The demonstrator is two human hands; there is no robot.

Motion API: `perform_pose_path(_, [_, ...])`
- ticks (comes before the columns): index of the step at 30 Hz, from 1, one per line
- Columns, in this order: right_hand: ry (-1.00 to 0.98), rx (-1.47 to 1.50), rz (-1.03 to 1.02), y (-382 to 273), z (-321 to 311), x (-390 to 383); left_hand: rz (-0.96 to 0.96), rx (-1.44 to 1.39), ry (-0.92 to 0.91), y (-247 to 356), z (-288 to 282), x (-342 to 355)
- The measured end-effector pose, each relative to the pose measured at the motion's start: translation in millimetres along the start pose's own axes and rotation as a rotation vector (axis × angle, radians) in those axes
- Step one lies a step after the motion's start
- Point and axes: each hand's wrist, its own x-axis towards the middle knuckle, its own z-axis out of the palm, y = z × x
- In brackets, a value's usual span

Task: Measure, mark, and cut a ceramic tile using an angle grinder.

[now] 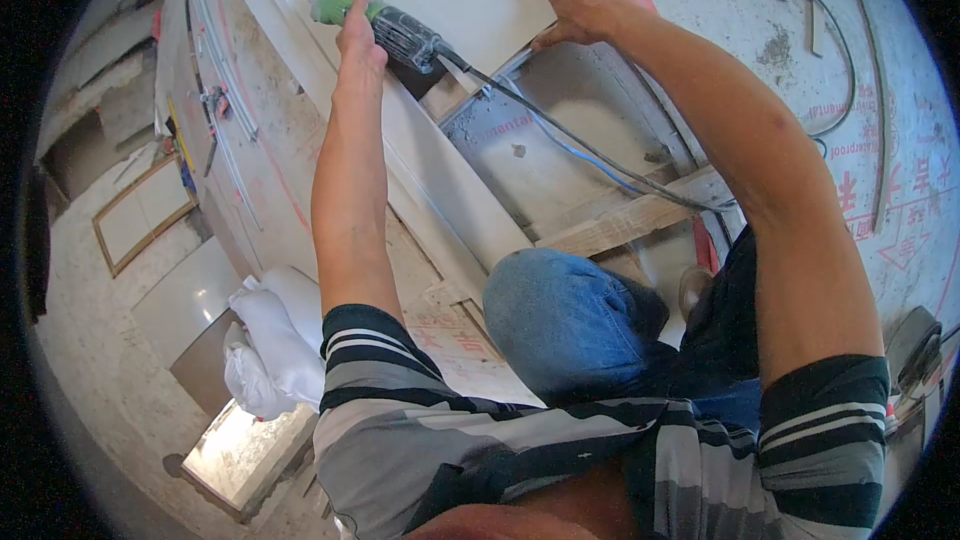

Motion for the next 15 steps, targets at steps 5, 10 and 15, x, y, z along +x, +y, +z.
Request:
perform_pose_path(5, [-0.35, -0.103, 0.221, -3.8, -6.0, 2.8, 0.028, 0.019, 0.017, -2.4, 0.8, 5.4])
perform_pose_path(10, [-0.341, -0.134, 0.217, -5.6, -9.2, 7.2, 0.017, 0.001, 0.026, -2.0, 2.6, 3.1])
perform_pose_path(15, [-0.298, -0.026, 0.179, -1.6, -5.2, 5.8, 0.009, -0.008, 0.035, -2.6, 3.6, 2.2])
